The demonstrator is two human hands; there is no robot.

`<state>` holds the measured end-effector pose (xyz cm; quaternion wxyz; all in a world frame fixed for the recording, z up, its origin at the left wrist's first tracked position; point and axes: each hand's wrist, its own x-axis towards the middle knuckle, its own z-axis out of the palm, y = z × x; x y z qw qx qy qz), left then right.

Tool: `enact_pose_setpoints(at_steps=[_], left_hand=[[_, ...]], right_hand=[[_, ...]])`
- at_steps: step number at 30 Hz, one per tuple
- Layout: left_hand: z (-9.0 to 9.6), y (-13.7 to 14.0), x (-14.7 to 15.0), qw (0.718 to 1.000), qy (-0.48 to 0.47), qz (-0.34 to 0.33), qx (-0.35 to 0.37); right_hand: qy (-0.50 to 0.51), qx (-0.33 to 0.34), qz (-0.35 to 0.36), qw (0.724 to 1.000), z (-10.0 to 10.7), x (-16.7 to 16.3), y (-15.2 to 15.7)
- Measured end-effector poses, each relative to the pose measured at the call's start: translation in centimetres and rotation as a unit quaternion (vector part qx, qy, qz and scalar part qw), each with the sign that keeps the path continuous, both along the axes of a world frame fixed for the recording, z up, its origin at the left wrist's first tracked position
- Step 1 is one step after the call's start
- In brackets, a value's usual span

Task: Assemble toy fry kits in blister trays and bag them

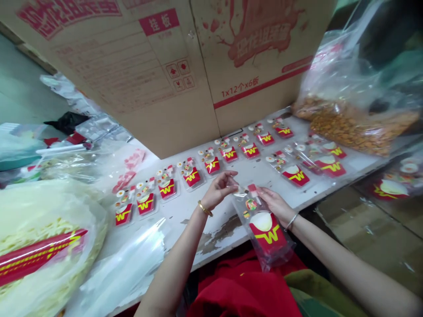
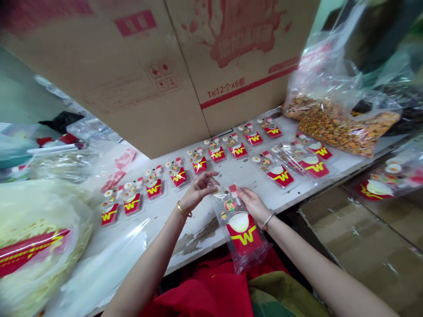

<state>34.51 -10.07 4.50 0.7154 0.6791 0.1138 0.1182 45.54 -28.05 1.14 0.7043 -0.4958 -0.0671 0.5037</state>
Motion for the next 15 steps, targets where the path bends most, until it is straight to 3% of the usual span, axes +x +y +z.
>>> enact_pose_setpoints(at_steps=[4, 8, 12, 15], left_hand=[[-0.3, -1.2, 0.4, 0.996, -0.032, 0.039, 0.07], [-0.7, -1.8, 1.3, 0.992, -0.067, 0.074, 0.075], [-0.2, -2.5, 2.2, 0.986, -0.032, 0.061, 0.152], [0.6, -2.5, 2.3, 0.973, -0.053, 0.064, 0.214]], right_hand=[[0.018, 0.012, -0.006, 1.0, 0.4, 0.4, 0.3], [-0.006, 0.016, 0.011, 1.0, 1.0, 1.4, 0.3], [-0.089, -0.013, 0.029, 0.996, 1.7, 3.0, -0.4], [-0.182, -0.057, 0.011, 0.982, 2.3, 6.5, -1.2]])
